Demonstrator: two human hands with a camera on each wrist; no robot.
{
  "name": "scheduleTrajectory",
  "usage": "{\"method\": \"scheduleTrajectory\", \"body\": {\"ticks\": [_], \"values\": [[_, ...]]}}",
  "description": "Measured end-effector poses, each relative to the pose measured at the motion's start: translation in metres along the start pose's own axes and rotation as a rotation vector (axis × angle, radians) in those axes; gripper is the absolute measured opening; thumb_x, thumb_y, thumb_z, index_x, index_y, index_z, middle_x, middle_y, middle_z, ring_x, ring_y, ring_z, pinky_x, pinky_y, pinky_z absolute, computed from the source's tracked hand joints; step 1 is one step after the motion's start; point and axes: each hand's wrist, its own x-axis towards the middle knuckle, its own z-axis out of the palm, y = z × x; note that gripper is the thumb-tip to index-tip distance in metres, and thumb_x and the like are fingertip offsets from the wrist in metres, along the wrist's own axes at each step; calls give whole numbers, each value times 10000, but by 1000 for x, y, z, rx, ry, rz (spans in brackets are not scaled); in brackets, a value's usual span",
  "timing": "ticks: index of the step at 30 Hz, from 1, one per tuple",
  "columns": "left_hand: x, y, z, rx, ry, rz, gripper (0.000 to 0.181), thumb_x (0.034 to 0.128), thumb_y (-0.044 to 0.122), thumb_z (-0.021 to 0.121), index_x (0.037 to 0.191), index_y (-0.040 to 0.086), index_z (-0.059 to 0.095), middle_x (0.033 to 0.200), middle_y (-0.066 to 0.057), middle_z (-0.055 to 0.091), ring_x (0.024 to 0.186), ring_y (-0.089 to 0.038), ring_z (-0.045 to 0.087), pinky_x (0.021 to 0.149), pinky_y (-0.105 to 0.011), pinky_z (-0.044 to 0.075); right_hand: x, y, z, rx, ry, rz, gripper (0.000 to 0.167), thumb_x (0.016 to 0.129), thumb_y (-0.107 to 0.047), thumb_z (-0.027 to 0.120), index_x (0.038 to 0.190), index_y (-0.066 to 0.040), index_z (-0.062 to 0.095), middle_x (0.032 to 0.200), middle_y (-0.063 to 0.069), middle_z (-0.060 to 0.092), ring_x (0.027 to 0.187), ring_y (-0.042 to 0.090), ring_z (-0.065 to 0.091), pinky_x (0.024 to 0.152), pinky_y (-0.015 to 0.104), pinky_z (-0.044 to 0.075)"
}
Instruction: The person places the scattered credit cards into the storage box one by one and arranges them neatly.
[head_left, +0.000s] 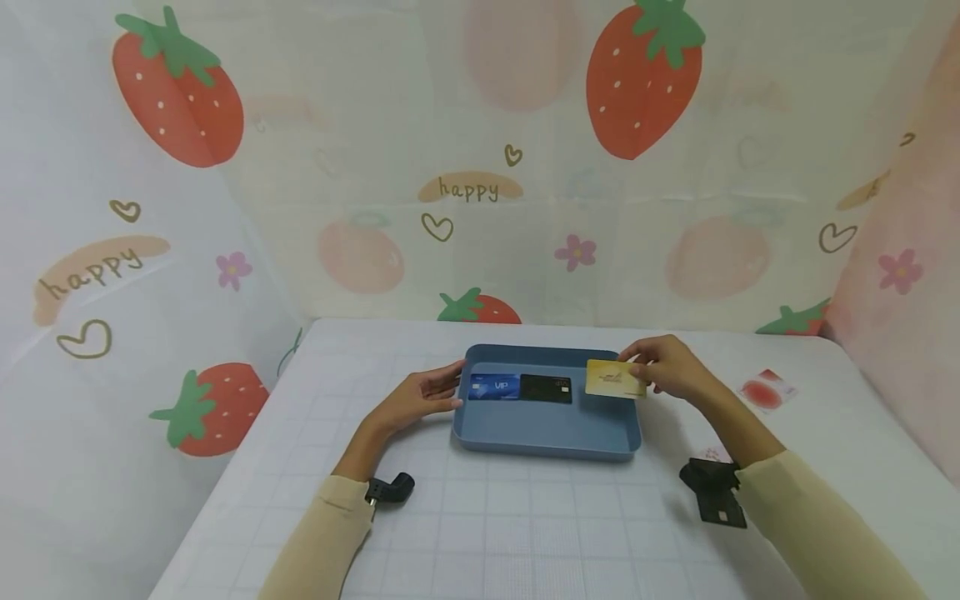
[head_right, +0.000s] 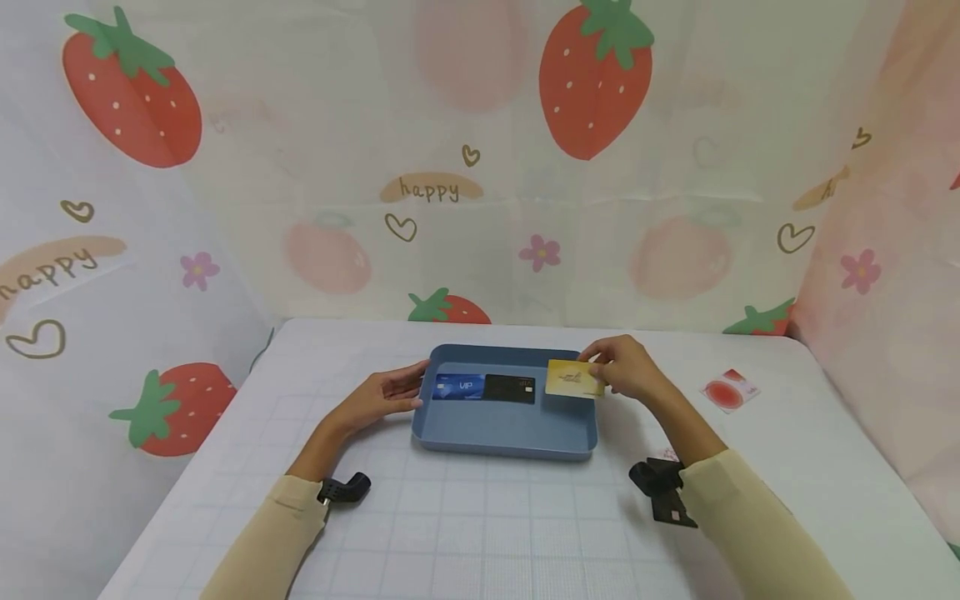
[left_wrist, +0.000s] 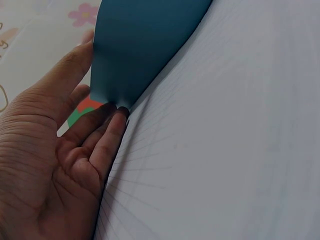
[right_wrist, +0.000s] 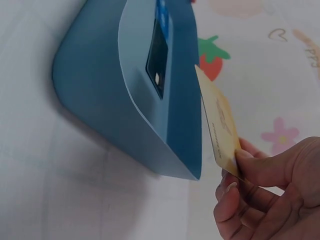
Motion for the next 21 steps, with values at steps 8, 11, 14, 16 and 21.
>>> {"method": "scheduleTrajectory", "body": {"ticks": [8, 11, 14, 16, 21], "values": [[1, -1, -1, 21, 4, -13, 727, 931, 60, 741, 1559, 38, 376, 1609, -115, 369, 1441, -301, 419, 1147, -311, 397, 10, -3, 10, 5, -23, 4, 220, 950, 40, 611, 1139, 41, 722, 910, 149, 660, 724, 219, 573, 567, 317, 563], [1, -2, -1, 16, 3, -12, 731, 929, 65, 745, 1558, 35, 376, 1609, -117, 368, 1441, -304, 417, 1147, -312, 397, 13, -4, 14, -7, -28, -17, 207, 945, 44, 622, 1125, 46, 725, 865, 135, 657, 703, 210, 569, 555, 329, 556], [1, -3, -2, 10, 1, -12, 734, 926, 69, 749, 1558, 37, 378, 1609, -119, 367, 1442, -303, 416, 1146, -313, 398, 17, -4, 18, -17, -30, -29, 198, 941, 49, 633, 1114, 52, 727, 809, 113, 636, 684, 202, 557, 539, 315, 540], [1, -3, -2, 10, 0, -14, 736, 924, 68, 751, 1558, 41, 378, 1610, -118, 366, 1442, -300, 416, 1147, -313, 398, 20, -5, 21, -21, -32, -28, 197, 940, 46, 637, 1114, 54, 727, 800, 101, 623, 683, 194, 555, 533, 298, 533], [2, -3, -2, 27, 1, -13, 737, 925, 80, 753, 1560, 48, 381, 1608, -103, 374, 1440, -298, 420, 1143, -308, 402, 24, -8, 25, -17, -39, -7, 189, 944, 38, 632, 1108, 64, 723, 851, 124, 641, 717, 193, 568, 535, 271, 527]]}}
